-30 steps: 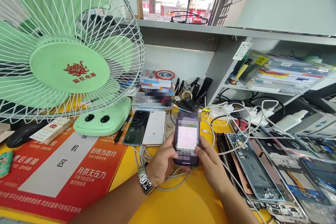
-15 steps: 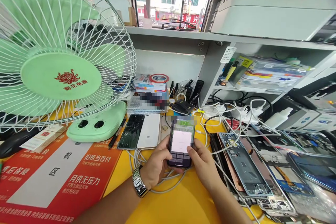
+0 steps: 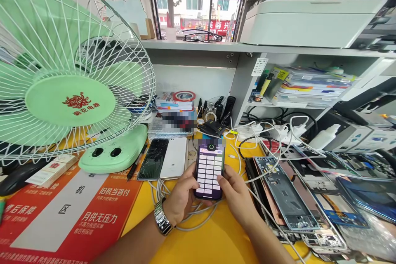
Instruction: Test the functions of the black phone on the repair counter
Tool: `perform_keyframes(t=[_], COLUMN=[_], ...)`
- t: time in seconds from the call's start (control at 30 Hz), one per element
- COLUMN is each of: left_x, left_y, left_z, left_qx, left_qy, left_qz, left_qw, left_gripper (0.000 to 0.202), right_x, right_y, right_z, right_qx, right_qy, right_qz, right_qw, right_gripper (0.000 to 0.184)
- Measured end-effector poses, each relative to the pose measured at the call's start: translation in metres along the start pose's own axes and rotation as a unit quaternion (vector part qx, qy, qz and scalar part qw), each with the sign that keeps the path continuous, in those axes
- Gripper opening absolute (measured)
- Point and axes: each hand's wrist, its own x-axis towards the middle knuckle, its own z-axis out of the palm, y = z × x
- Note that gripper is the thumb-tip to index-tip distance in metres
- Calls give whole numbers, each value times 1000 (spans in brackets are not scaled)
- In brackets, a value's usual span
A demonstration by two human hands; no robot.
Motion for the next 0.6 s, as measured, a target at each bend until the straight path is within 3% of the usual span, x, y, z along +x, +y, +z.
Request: perform_keyframes(t=[0.6], left_x=[0], left_y=[-1], left_z=[-1], left_qx=[8], left_qy=[4], left_qz=[-2], left_qw=[1000], left_gripper=[64], right_x=[-1], right_y=[3], right_z=[-1], right_qx=[17], right_qy=[-13], right_qz=[9], right_qw=[1000], right_gripper=[25])
